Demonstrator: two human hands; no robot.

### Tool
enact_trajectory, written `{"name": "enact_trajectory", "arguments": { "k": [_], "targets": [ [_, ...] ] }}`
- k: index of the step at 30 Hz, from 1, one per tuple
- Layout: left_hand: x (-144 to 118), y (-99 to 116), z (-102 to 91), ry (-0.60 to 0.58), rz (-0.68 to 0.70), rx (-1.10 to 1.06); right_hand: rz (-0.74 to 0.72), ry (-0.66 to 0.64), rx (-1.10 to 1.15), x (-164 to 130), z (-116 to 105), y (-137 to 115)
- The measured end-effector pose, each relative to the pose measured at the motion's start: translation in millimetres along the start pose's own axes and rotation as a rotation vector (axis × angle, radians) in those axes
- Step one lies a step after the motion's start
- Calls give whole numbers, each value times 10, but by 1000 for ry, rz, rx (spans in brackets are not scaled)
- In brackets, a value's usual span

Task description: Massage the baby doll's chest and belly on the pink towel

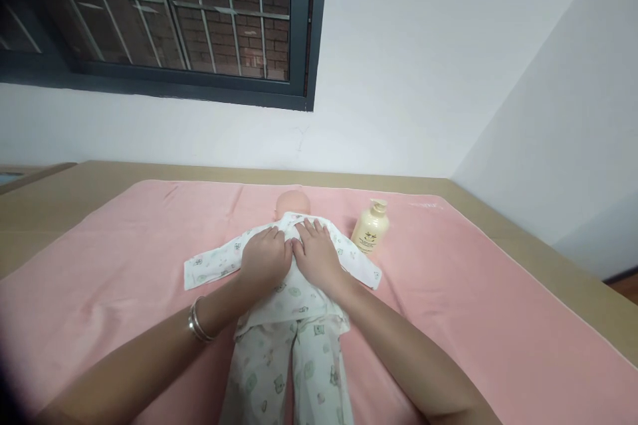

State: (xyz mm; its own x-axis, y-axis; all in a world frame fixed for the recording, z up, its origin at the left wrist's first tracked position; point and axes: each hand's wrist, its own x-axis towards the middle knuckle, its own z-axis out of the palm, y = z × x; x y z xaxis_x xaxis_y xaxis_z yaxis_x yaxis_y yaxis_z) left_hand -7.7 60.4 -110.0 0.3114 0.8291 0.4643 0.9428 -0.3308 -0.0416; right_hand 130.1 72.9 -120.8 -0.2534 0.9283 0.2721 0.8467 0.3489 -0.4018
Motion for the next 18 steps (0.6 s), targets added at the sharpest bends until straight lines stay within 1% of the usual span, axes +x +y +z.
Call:
{"name": "enact_trajectory", "arguments": {
  "k": [1, 3, 5, 8, 11, 14, 18],
  "targets": [
    [11, -15, 20, 27, -8, -1, 6, 1, -3, -29, -18, -35],
    [49, -58, 52, 32, -3, -12, 13, -7, -2, -96, -64, -106],
    [110, -117, 68, -11, -14, -37, -1, -41, 9, -171, -115, -175],
    [209, -201, 79, -75, -87, -108, -44, -94, 23, -272, -177, -265],
    [248, -232, 96, -68, -112, -164, -42, -100, 30, -304, -202, -297],
    [221, -212, 121, -29, -90, -171, -32, -64, 77, -228, -185, -212],
    [177, -180, 175, 21, -86, -173, -58, 5, 183, -44, -102, 34]
  ]
}}
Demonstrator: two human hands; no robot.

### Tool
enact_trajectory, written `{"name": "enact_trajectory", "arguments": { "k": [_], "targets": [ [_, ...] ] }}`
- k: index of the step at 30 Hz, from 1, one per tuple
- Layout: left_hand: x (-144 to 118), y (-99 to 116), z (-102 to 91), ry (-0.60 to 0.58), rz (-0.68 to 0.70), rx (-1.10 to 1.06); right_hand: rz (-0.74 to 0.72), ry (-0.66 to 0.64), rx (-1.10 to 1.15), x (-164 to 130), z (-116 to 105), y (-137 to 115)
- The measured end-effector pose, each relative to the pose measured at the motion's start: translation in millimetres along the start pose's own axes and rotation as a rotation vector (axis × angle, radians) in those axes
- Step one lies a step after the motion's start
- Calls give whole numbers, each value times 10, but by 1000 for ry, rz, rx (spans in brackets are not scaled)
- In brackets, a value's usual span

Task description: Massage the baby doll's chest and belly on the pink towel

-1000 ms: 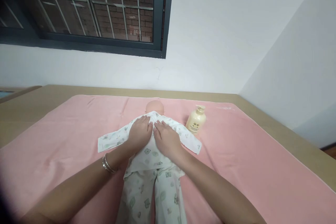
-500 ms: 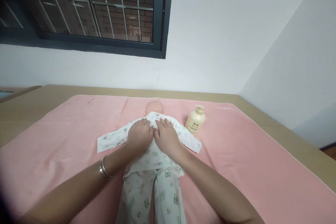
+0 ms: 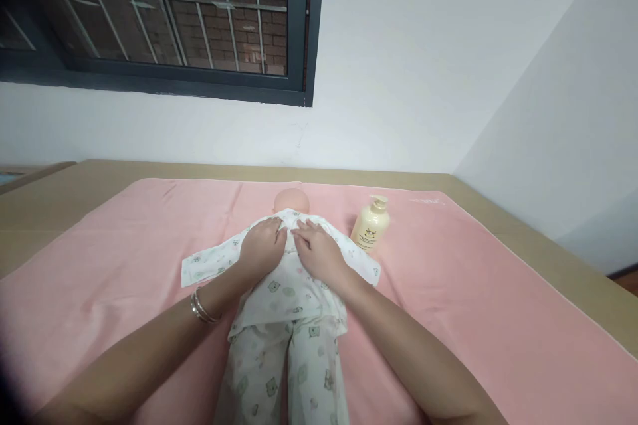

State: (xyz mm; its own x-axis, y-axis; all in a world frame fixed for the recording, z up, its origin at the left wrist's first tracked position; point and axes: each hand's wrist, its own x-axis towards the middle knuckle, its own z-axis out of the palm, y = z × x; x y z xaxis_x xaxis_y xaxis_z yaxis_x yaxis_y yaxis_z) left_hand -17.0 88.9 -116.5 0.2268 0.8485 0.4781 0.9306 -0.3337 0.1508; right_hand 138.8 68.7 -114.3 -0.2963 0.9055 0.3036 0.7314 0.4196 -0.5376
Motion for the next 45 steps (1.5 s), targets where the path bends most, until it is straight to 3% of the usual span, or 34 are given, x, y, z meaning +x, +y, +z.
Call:
{"name": "enact_trajectory", "arguments": {
  "k": [4, 12, 22, 27, 31, 34, 38, 45],
  "targets": [
    [-14, -8, 66, 42, -2, -9, -20, 79, -31, 61, 82, 157],
    [-24, -10, 90, 34, 5, -22, -28, 69, -121, 43, 122, 125],
    [30, -83, 36, -68, 10, -95, 52, -8, -226, -178, 62, -283],
    [-45, 20, -80, -88, 95, 2, 63, 2, -177, 8, 92, -64],
    [-248, 247, -174, -90, 58, 185, 95, -24, -155, 177, 130, 157],
    [-344, 307, -140, -54, 38, 199, 88, -34, -166, 166, 121, 151],
    [-260, 150, -11, -8, 18, 46, 49, -31, -228, -4, 98, -47],
    [-6, -113, 100, -129, -31, -137, -23, 2, -325, -252, 89, -332]
  ]
}}
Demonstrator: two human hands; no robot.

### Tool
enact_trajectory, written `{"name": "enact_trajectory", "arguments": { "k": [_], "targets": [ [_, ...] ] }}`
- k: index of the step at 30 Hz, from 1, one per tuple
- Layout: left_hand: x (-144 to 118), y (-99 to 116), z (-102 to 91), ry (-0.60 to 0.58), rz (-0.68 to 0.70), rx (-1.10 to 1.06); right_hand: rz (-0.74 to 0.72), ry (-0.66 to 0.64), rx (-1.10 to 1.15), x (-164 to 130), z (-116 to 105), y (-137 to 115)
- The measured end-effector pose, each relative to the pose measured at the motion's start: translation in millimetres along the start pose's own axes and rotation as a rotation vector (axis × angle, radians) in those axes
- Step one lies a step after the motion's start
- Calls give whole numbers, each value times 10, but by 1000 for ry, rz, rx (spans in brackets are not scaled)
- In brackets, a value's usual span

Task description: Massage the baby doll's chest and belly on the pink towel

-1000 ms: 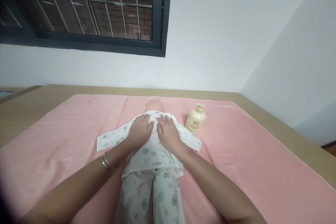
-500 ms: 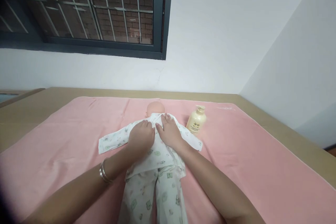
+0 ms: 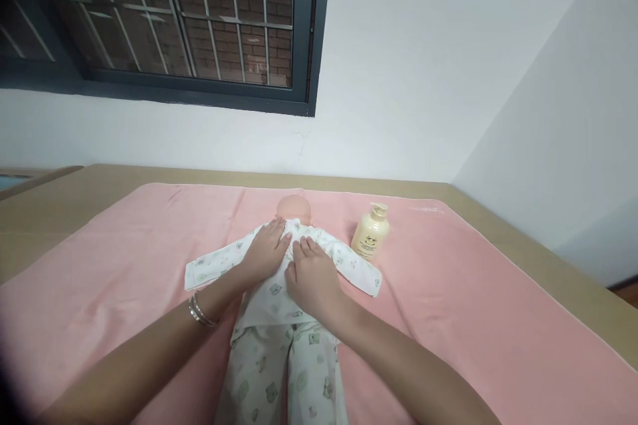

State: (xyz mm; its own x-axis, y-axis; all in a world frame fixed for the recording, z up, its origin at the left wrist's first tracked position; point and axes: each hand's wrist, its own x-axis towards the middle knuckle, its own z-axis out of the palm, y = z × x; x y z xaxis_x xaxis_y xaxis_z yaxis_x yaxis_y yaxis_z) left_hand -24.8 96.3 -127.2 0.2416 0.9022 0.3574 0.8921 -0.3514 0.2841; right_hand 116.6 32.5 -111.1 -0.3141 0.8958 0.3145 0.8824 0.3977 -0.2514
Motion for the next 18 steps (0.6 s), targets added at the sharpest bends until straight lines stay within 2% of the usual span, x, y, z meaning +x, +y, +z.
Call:
{"name": "enact_trajectory", "arguments": {
  "k": [5, 11, 18],
  "targets": [
    [-50, 40, 46, 76, 26, 17, 21, 17, 83, 142, -11, 139],
    [-78, 59, 78, 142, 41, 30, 29, 62, 140, 312, 203, 409],
    [-96, 70, 101, 179, 21, 11, -3, 104, 156, 283, 221, 419]
  ]
}}
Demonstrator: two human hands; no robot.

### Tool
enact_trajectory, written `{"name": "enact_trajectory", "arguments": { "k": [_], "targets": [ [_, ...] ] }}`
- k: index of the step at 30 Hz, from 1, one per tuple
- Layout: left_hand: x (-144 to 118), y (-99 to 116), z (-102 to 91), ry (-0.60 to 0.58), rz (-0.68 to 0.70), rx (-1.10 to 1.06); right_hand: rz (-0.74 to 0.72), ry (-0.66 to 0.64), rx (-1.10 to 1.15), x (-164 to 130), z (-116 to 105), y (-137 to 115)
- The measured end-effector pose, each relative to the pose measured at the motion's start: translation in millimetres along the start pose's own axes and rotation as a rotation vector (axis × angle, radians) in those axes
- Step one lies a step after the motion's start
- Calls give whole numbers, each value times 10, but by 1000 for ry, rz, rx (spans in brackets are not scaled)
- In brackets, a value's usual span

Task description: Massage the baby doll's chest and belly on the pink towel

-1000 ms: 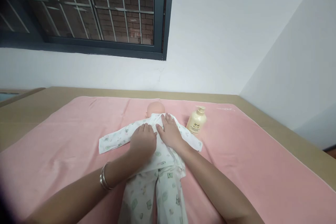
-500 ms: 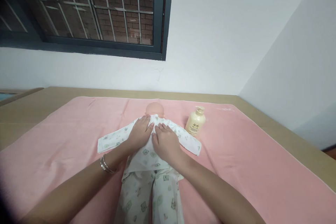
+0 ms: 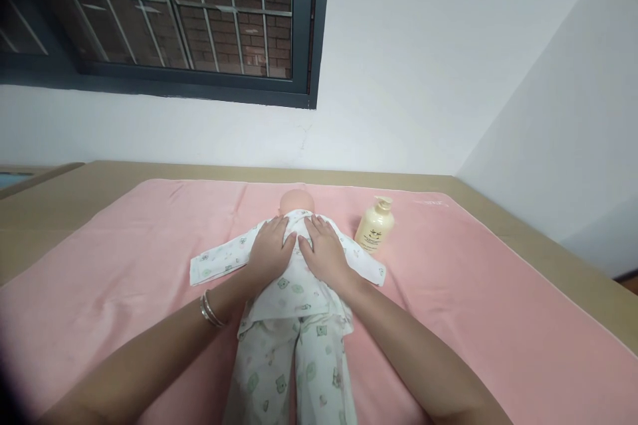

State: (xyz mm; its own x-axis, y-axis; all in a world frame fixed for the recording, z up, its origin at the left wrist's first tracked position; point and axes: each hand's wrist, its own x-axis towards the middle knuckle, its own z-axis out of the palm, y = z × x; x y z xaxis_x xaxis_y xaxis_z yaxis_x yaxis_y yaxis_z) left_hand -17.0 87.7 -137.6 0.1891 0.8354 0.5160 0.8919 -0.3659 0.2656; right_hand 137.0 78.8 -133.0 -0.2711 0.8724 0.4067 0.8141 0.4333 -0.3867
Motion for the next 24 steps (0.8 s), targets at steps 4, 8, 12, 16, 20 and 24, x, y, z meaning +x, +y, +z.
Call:
{"name": "enact_trajectory", "arguments": {
  "k": [4, 8, 12, 16, 20, 24],
  "targets": [
    [-6, 4, -2, -5, -22, -18, -5, 3, 2, -6, -18, -14],
    [-11, -1, 4, 11, -23, -31, -7, 4, 7, -3, -12, -6],
    [-18, -5, 20, 31, -19, -28, -6, 8, 9, -5, -3, 5],
    [-18, -3, 20, 46, 34, -26, 4, -15, -15, 5, -5, 3],
    [-20, 4, 8, 50, 71, -52, 40, -85, -80, -19, -39, -81],
    [-24, -2, 20, 43, 37, -45, 62, -114, -212, -140, -81, -255]
  ]
}}
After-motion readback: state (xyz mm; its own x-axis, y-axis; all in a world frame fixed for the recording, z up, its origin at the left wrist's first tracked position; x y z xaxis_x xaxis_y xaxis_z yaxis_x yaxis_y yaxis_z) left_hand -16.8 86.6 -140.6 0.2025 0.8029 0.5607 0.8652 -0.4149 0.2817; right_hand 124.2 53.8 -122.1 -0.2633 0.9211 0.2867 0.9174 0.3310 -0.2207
